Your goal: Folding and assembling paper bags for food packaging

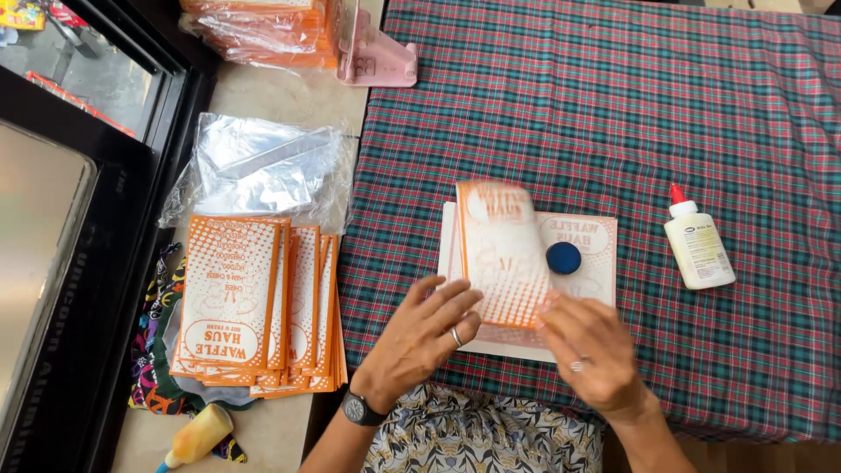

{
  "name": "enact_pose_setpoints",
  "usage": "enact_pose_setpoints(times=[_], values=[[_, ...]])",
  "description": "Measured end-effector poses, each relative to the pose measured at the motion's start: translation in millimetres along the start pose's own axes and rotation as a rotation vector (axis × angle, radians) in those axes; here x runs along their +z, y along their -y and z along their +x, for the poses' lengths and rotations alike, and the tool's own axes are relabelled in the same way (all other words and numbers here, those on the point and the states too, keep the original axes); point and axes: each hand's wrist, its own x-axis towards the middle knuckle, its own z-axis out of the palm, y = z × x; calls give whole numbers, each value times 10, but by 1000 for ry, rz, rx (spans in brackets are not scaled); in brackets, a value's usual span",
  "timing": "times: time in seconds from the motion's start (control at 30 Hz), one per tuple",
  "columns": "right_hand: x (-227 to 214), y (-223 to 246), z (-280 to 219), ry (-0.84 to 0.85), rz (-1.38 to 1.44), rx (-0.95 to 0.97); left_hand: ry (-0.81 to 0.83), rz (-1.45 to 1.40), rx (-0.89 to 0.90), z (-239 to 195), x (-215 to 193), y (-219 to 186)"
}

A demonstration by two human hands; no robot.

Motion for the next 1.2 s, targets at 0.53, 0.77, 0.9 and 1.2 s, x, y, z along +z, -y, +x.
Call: enact_pose_setpoints(times=[0.53, 0.77, 0.9, 1.2], values=[[-64, 142, 180, 252, 207, 208, -48, -308, -213, -121, 52, -192], [-14, 107, 74, 246, 215, 231, -64, -226, -165, -147, 114, -200], [-15, 113, 109, 228, 233, 245, -45, -269, -186, -127, 77, -222], [-158, -173, 281, 144, 232, 520, -11, -348, -183, -55, 39, -108]])
